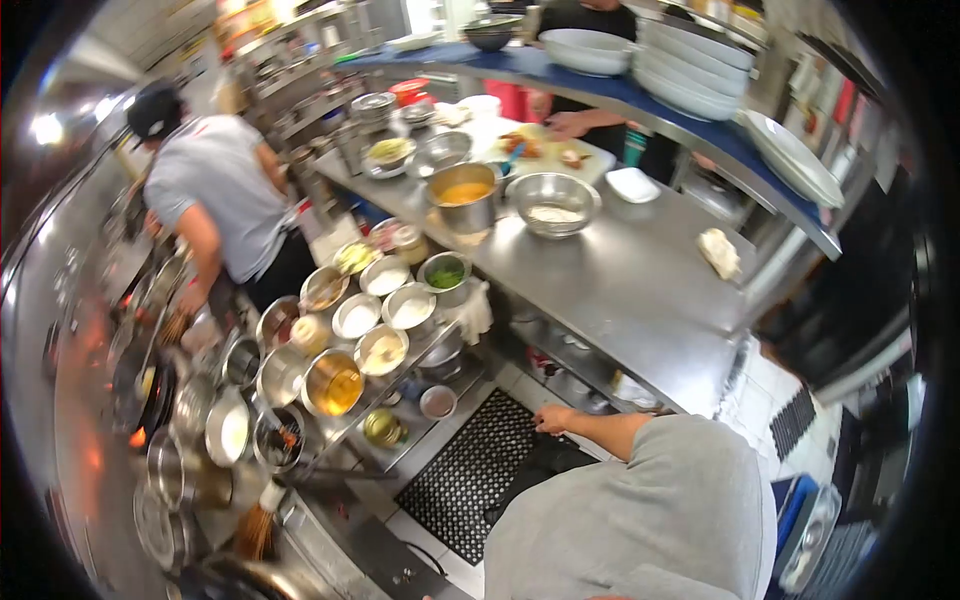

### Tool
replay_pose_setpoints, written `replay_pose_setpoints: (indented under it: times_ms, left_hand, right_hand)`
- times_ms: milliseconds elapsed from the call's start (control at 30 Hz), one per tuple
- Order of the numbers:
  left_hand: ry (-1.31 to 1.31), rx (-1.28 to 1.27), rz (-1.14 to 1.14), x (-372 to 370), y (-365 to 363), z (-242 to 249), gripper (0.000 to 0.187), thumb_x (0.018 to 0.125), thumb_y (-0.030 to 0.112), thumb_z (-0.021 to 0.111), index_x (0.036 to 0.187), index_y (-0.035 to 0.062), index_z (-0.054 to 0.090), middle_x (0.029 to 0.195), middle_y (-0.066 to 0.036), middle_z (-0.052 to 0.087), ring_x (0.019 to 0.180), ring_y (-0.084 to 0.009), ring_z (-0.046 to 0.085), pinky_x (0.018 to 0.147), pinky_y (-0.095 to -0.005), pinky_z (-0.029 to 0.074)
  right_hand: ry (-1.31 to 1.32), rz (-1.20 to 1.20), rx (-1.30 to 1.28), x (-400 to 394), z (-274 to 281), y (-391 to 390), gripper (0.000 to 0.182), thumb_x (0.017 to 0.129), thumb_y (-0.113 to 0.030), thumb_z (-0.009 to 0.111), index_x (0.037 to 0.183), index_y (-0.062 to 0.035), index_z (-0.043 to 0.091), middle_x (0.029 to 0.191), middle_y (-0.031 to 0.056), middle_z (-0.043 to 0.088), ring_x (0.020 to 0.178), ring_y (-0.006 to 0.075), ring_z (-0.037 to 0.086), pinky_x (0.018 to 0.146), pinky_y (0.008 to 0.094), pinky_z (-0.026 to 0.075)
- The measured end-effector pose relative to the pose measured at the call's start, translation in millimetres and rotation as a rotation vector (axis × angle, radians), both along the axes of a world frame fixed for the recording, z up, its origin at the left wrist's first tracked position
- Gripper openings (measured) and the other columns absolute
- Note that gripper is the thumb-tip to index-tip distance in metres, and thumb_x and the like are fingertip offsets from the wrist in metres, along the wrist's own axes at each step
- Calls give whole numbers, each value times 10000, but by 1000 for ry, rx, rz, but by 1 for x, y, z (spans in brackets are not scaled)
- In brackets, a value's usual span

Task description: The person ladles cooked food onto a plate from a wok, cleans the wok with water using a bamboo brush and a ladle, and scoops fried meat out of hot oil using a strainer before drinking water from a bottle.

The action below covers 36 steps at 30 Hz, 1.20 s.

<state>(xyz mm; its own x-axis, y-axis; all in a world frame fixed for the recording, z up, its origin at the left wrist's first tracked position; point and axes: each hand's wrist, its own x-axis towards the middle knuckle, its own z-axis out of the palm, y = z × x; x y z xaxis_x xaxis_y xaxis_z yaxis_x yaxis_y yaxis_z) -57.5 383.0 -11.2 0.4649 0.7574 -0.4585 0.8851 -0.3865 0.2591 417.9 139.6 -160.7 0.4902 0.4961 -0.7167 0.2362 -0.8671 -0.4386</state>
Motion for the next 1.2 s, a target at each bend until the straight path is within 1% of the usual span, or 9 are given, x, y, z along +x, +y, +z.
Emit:
replay_pose_setpoints:
  times_ms: [200,367,467,533,600,667,767,867,1200]
  left_hand:
    - [-59,-167,-165,184,0,52,393,867,357,554,1032,6,616,1001,-228,645,949,-385,612,834,-436,469]
    - [-102,-194,-534,340,-36,70,415,868,351,558,1072,-7,606,1001,-262,631,959,-427,592,823,-458,467]
    - [-67,-302,-649,413,-34,-10,514,859,449,550,1119,8,602,1024,-274,622,1011,-431,576,851,-450,457]
    - [-400,-480,-505,458,-21,-116,489,810,82,624,1226,-9,383,918,-115,577,757,-191,593,601,-321,493]
    - [-595,-861,121,515,-34,-130,705,793,138,697,1341,24,269,1066,-113,535,845,-187,548,693,-362,501]
    - [-749,-1031,378,558,-16,-184,637,829,172,670,1344,68,310,1101,-75,508,912,-206,521,835,-438,470]
    - [-963,-965,600,611,-38,-159,555,851,232,652,1297,74,363,1165,-59,486,1026,-205,483,995,-477,353]
    - [-960,-1103,424,623,-29,-169,525,867,255,629,1291,83,370,1272,-60,463,1118,-210,458,1060,-496,243]
    - [-662,-858,46,574,-39,-144,289,852,236,666,1061,45,606,1015,-42,630,911,-135,566,799,-297,453]
  right_hand:
    - [-225,-166,715,24,118,-34,335,891,-286,594,1125,-48,582,977,138,664,884,242,639,786,358,496]
    - [-252,-596,887,80,143,-78,279,902,-269,584,984,-4,617,846,93,638,717,170,581,662,303,466]
    - [-320,-626,841,94,120,-99,236,906,-233,576,924,0,614,794,96,615,692,170,570,634,301,455]
    - [-414,-501,973,95,112,-102,212,882,-220,605,877,-8,606,700,115,585,612,162,533,580,306,442]
    - [-334,-539,998,98,122,-105,194,885,-193,604,856,-2,600,683,84,568,612,139,511,567,292,422]
    - [-129,-756,1104,101,113,-107,200,900,-181,585,855,13,596,696,57,569,620,107,496,558,276,407]
    - [-138,-676,1040,103,109,-111,172,922,-154,555,902,9,607,754,44,599,652,95,525,555,260,404]
    - [-146,-702,1091,103,114,-109,191,910,-165,565,881,20,603,711,51,575,632,88,496,561,259,398]
    - [-315,-676,832,101,123,-86,179,876,-188,629,890,-10,627,716,71,615,618,144,558,569,279,448]
